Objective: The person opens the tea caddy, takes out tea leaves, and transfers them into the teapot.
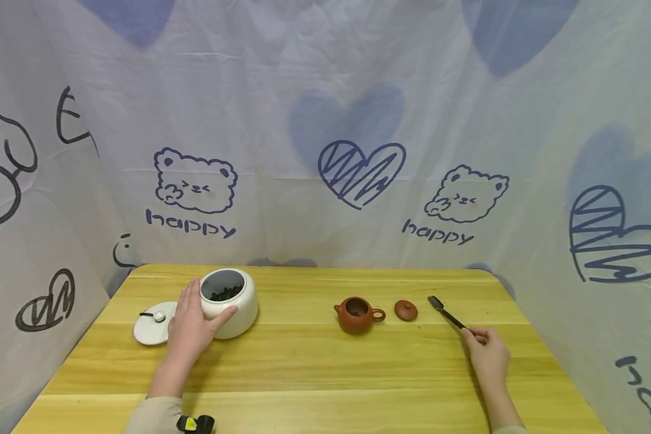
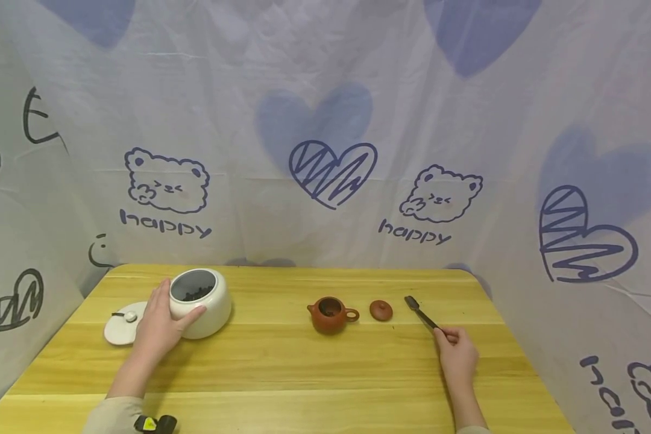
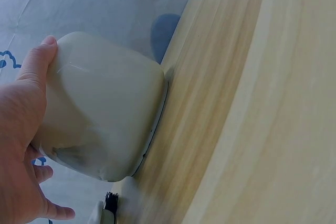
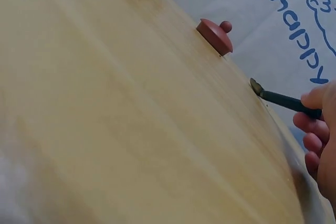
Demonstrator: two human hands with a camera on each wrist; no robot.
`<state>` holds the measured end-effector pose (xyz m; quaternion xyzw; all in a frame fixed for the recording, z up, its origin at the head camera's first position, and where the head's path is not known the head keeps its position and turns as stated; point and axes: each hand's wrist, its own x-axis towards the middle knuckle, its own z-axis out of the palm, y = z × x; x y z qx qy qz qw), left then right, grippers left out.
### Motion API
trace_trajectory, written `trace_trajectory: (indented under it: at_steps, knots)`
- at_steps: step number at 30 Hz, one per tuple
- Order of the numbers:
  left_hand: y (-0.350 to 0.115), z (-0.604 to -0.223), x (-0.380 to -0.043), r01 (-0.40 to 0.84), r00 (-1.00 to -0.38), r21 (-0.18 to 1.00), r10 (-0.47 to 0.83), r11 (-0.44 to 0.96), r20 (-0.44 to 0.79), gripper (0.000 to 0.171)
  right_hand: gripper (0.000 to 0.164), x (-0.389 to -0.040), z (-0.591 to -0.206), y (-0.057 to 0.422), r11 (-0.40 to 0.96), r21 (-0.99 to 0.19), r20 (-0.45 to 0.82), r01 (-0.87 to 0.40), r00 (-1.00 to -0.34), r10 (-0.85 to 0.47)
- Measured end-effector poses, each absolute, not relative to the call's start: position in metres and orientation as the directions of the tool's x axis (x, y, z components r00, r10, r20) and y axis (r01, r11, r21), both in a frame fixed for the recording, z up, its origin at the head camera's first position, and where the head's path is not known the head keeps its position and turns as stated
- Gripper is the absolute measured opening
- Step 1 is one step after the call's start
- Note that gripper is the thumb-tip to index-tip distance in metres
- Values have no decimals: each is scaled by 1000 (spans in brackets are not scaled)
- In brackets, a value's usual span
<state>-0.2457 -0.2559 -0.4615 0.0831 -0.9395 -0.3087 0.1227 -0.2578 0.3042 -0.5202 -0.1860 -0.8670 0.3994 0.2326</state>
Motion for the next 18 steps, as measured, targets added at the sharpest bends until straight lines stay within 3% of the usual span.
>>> trace_trajectory:
  at_steps: [6,18]
  knots:
    - [-256,-463,-246,-72,-954,606,-233,792,191,116,25,-258,-523,308,598,-778,213,193,-814,540]
    - [-256,-466,-247,-67,-954,607,-229,792,194,117,23,-260,-529,311,715,-676,257,179,-852,456]
